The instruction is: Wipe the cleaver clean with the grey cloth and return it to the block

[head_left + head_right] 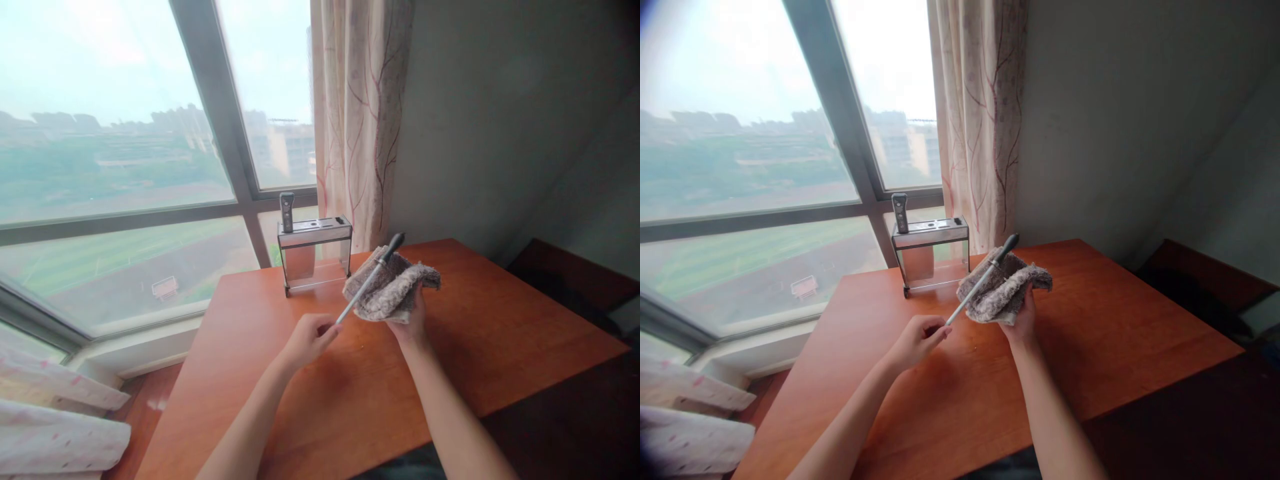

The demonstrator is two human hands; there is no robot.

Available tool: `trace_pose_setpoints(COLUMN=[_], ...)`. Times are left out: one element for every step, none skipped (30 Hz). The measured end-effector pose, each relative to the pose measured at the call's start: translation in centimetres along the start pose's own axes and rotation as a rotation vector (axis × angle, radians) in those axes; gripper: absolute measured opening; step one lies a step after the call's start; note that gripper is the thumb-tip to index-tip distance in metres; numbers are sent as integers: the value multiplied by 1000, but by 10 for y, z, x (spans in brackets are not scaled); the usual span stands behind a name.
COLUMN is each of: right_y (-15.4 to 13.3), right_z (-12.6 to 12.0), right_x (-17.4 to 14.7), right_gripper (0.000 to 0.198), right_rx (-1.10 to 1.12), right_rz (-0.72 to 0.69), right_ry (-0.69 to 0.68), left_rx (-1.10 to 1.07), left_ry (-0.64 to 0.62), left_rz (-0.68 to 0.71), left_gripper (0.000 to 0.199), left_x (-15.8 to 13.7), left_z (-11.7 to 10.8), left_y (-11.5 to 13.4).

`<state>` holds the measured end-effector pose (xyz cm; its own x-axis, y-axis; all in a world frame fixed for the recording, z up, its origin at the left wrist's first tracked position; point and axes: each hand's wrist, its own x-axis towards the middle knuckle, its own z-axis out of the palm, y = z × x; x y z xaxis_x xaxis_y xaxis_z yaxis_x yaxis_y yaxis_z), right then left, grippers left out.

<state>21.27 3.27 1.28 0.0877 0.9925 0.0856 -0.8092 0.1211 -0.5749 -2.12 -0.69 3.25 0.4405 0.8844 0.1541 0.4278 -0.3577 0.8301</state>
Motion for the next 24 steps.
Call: trace_pose_setpoints(right_y=[0,1,2,4,6,8,10,12,14,15,16,17,17,17,17,16,16,15,15,16,16,17,17,18], right_z=[-1,-1,-2,-2,-2,-2,-1,0,1,2,3,4,5,6,6,7,7,6,6,5,4,4,4,4], right_x=[0,0,0,1,1,2,2,3,4,4,5,5,6,6,6,5,5,5,5,5,5,6,7,8], right_gripper=[50,52,51,49,46,44,44,44,44,44,44,45,47,48,49,50,49,47,46,46,47,49,52,55], right_rx=[-16,-28,-38,-45,-51,-56,-59,-61,-63,-65,-68,-70,-69,-65,-63,-67,-76,-90,-104,-116,-123,-128,-136,-156], right_rz=[3,16,33,43,45,44,36,22,4,-8,-15,-18,-16,-14,-14,-19,-29,-39,-48,-51,-45,-34,-23,-26], right_ry=[-7,-10,-10,-3,7,13,17,23,33,42,47,46,37,22,8,3,11,28,47,63,71,73,71,72], left_rx=[104,195,267,314,336,333,311,277,236,192,149,104,59,11,-37,-84,-130,-173,-214,-252,-287,-318,-345,-369], left_ry=[-13,-16,-9,0,8,12,18,27,35,41,44,42,36,31,27,24,19,14,11,10,10,10,10,9], left_rz=[14,20,19,16,14,14,14,11,6,-1,-7,-9,-9,-12,-18,-27,-39,-51,-61,-71,-81,-93,-105,-120], left_gripper=[33,28,22,17,15,14,15,17,20,24,27,29,31,33,35,36,36,36,36,37,38,39,41,43], left_x=[0,0,0,0,-1,-1,-1,-1,-1,0,0,0,0,1,1,1,2,2,2,3,3,3,4,4], left_z=[-1,-1,-1,0,1,3,6,8,10,12,14,15,15,15,14,14,13,13,13,13,13,13,13,12], left_y=[-2,-4,-5,-6,-7,-7,-6,-5,-4,-3,-2,-1,-1,-1,-2,-3,-4,-5,-7,-8,-9,-10,-10,-9])
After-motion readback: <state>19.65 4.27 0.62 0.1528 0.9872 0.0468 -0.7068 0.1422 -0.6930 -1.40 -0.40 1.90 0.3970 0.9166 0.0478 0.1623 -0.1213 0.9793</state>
